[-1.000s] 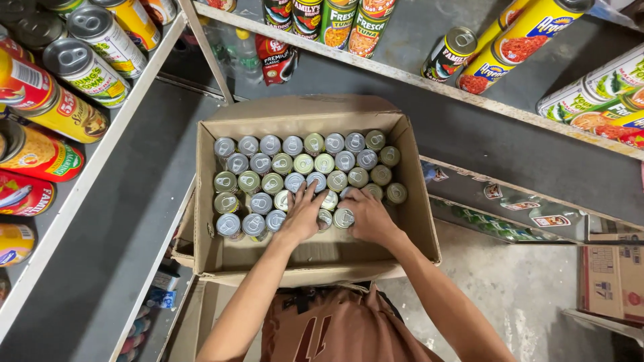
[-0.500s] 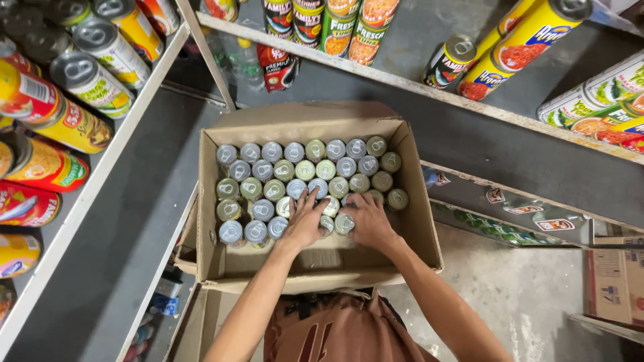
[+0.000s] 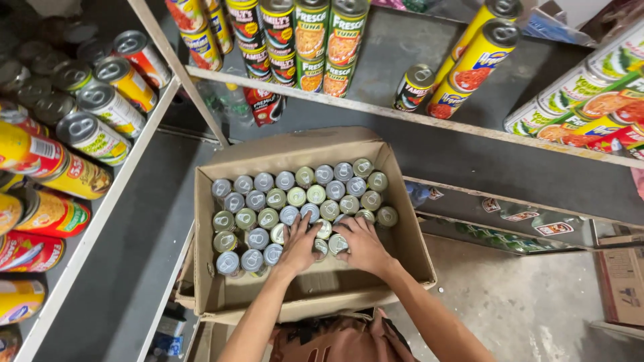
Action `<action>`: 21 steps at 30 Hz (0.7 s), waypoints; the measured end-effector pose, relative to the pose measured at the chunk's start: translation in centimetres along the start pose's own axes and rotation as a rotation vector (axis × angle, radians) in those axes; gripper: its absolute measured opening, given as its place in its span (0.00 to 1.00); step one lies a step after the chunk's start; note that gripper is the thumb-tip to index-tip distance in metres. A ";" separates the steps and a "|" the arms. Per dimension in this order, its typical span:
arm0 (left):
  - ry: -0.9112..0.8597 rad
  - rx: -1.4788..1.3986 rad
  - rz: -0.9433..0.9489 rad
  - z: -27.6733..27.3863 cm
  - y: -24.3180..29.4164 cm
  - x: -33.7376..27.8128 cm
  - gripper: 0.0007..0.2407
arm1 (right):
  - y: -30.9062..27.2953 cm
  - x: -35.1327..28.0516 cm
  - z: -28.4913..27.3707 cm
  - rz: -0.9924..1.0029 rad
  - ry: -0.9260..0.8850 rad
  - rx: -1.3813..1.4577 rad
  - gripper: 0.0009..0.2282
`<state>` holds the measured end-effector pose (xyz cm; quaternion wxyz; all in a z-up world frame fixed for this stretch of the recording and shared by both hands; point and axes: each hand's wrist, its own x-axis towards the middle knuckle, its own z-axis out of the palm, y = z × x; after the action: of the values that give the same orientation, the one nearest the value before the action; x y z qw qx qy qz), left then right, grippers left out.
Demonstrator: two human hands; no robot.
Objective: The recorder is organizing various canned goods from a cardboard box onto grocery store shelves.
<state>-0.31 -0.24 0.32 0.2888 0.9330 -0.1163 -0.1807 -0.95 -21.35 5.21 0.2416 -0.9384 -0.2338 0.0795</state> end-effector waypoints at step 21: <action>0.246 -0.064 0.403 -6.9 8.5 7.8 0.30 | 2.0 1.8 -12.7 -0.131 0.604 0.215 0.19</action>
<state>8.64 -6.15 8.46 0.3604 0.8963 -0.2584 -0.0077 4.76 -27.37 15.26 0.4024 -0.8716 -0.2019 -0.1941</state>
